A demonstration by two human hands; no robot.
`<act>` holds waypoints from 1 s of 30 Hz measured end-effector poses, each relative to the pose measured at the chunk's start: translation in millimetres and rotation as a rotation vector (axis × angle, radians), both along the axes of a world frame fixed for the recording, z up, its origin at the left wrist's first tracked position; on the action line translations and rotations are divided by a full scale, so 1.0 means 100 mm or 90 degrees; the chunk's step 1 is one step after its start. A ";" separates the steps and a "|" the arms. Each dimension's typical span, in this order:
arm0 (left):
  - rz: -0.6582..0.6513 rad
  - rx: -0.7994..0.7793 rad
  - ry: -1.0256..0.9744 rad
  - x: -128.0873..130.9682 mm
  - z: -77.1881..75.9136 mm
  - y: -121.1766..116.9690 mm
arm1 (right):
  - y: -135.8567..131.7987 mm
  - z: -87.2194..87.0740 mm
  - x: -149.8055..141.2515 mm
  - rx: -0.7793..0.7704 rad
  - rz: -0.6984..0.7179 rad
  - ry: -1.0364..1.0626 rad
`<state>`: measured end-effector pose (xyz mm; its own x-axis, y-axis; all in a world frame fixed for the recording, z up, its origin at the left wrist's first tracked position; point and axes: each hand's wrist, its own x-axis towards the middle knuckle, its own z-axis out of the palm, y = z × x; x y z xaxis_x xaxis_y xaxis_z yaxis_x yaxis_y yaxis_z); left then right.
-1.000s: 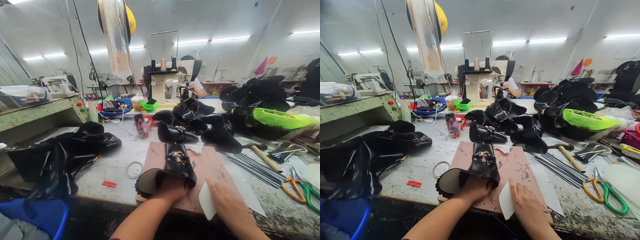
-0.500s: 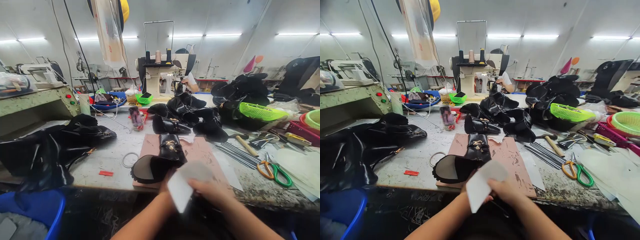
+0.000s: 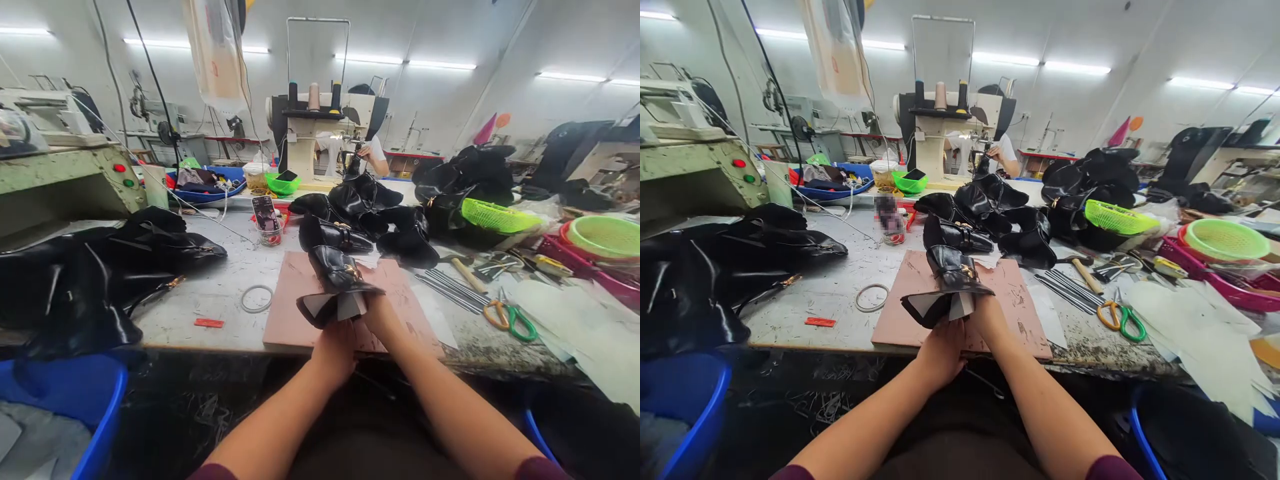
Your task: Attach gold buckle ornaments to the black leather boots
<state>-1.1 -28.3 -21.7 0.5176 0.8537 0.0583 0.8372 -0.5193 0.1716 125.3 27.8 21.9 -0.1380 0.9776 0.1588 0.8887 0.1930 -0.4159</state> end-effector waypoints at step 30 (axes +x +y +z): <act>-0.048 0.134 -0.057 -0.16 -0.21 -0.06 | 0.11 -0.16 -0.08 -0.030 -0.043 -0.039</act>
<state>-17.5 -34.0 -42.8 0.5644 0.7769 0.2791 0.7807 -0.6122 0.1256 117.4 38.3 5.9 -0.0789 0.9913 0.1056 0.9229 0.1127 -0.3682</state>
